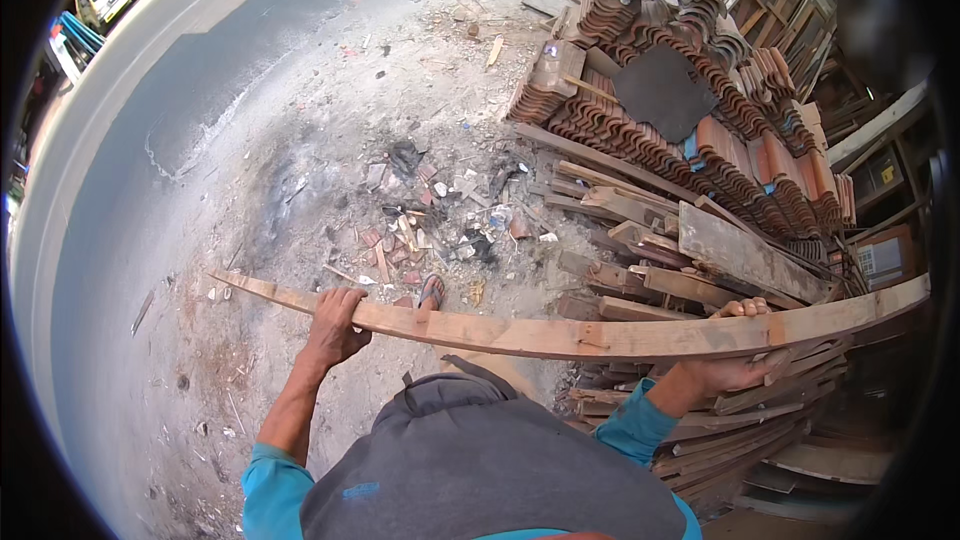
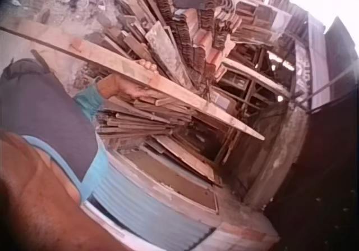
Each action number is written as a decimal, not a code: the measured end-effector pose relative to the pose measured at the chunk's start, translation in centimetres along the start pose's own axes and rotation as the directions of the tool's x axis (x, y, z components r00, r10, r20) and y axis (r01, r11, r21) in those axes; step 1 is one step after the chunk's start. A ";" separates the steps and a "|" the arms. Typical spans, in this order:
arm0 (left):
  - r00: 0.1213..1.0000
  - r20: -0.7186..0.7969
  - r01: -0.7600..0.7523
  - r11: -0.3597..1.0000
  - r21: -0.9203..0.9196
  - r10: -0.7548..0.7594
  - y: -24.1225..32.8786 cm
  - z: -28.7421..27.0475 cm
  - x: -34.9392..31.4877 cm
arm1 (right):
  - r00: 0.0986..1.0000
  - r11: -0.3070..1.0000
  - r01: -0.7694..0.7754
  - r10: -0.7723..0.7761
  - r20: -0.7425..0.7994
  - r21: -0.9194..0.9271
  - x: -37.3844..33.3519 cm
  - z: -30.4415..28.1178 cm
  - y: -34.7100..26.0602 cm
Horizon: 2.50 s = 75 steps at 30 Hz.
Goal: The person picks up wooden planks from a pile by hand, carries them across the workspace, and stacks them onto another pile.
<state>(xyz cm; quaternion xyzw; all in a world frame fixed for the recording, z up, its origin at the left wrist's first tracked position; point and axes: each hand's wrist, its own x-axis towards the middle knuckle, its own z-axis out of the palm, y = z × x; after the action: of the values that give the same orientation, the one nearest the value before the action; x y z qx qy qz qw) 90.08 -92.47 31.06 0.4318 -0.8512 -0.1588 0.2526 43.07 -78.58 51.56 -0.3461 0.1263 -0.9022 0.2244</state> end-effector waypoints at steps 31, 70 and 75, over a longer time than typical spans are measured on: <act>0.989 0.138 0.071 0.996 -0.059 -0.063 -44.6 -1.9 65.8 | 0.834 0.142 0.399 -0.467 0.294 -0.906 45.8 8.2 72.0; 0.834 0.518 -0.066 0.966 -0.250 0.191 -65.7 23.9 163.0 | 0.723 0.869 0.021 -0.355 -0.593 -0.495 109.2 -18.6 125.7; 0.815 0.539 -0.091 0.966 -0.244 0.212 -61.5 29.5 172.7 | 0.756 0.889 0.003 -0.302 -0.581 -0.458 116.2 -27.4 125.6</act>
<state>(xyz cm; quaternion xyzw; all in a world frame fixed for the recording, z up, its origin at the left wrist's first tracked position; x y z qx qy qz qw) 27.36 -267.24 27.35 0.2681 -0.8982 -0.3452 0.0472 -12.43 -242.78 49.43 -0.0689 0.3608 -0.9300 0.0097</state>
